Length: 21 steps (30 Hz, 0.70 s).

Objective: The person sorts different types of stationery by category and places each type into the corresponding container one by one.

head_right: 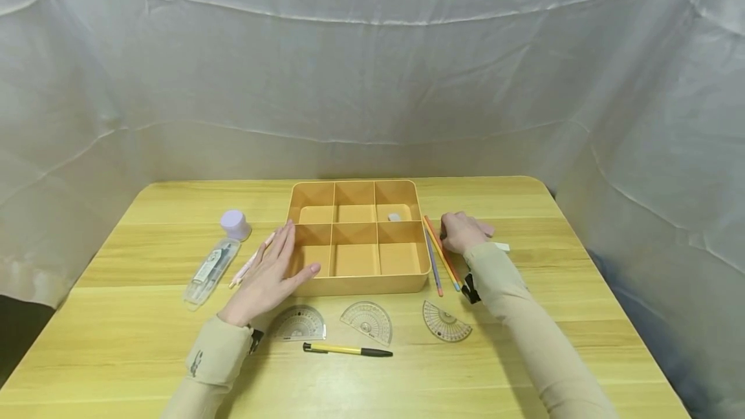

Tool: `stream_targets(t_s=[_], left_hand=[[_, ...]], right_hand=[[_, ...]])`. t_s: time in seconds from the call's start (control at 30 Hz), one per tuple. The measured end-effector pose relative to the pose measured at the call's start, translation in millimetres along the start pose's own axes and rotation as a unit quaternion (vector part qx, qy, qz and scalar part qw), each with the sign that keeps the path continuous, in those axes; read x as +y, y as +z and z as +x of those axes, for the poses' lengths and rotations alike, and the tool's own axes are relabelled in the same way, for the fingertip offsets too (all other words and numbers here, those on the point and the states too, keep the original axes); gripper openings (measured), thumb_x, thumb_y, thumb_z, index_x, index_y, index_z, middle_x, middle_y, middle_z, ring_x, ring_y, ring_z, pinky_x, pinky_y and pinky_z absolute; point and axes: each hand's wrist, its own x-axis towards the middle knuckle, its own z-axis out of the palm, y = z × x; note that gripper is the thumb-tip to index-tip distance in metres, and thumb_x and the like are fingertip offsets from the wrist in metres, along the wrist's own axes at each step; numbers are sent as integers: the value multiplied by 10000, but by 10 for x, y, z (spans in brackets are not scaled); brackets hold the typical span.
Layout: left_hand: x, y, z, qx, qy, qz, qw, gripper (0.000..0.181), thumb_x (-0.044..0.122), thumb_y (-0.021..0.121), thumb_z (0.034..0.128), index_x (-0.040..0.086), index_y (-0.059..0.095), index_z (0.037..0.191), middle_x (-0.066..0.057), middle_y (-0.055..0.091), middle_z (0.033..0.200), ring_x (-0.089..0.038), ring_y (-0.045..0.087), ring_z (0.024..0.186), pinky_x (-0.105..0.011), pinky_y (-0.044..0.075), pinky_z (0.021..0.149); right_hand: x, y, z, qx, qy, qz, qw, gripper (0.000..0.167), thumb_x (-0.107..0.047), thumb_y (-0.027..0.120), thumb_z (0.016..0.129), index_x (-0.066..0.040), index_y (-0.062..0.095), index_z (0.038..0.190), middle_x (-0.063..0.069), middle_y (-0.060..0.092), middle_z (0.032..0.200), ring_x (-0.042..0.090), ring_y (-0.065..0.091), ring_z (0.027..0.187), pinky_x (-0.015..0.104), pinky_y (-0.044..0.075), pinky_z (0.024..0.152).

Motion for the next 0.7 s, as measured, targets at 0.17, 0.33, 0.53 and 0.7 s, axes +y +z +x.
stream_targets(t_s=[0.17, 0.33, 0.53, 0.7], left_hand=[[4, 2, 5, 18, 17, -11, 10000, 979, 608, 486, 987, 51, -20, 1613, -107, -44, 1715, -267, -47, 1591, -615, 20, 1272], [9, -6, 9, -33, 8, -16, 10000, 975, 608, 481, 989, 67, -41, 1610, -89, -75, 1712, -264, -61, 1589, -617, 10, 1271], [12, -2, 9, -38, 8, -15, 10000, 974, 604, 484, 990, 57, -31, 1611, -92, -73, 1711, -262, -61, 1588, -615, 9, 1271], [8, 3, 13, -3, 26, -21, 10000, 976, 603, 489, 988, 50, -17, 1614, -95, -68, 1712, -266, -56, 1589, -617, 17, 1271]], right_hand=[[11, 24, 30, 30, 56, -20, 10000, 212, -72, 659, 872, -41, 682, 1080, 209, 692, 1187, 346, 657, 944, 491, 513, 661], [5, 15, 29, 135, 54, 111, 9998, 142, -90, 643, 888, -61, 695, 1016, 181, 697, 1114, 310, 630, 878, 480, 500, 645], [-21, -59, 15, 569, -270, 379, 9973, 91, -108, 678, 873, -35, 693, 924, 176, 707, 988, 292, 627, 838, 439, 509, 634], [-54, -135, 14, 1108, -682, 546, 9900, 73, -82, 704, 851, -26, 661, 834, 155, 718, 864, 245, 598, 728, 396, 500, 657]])
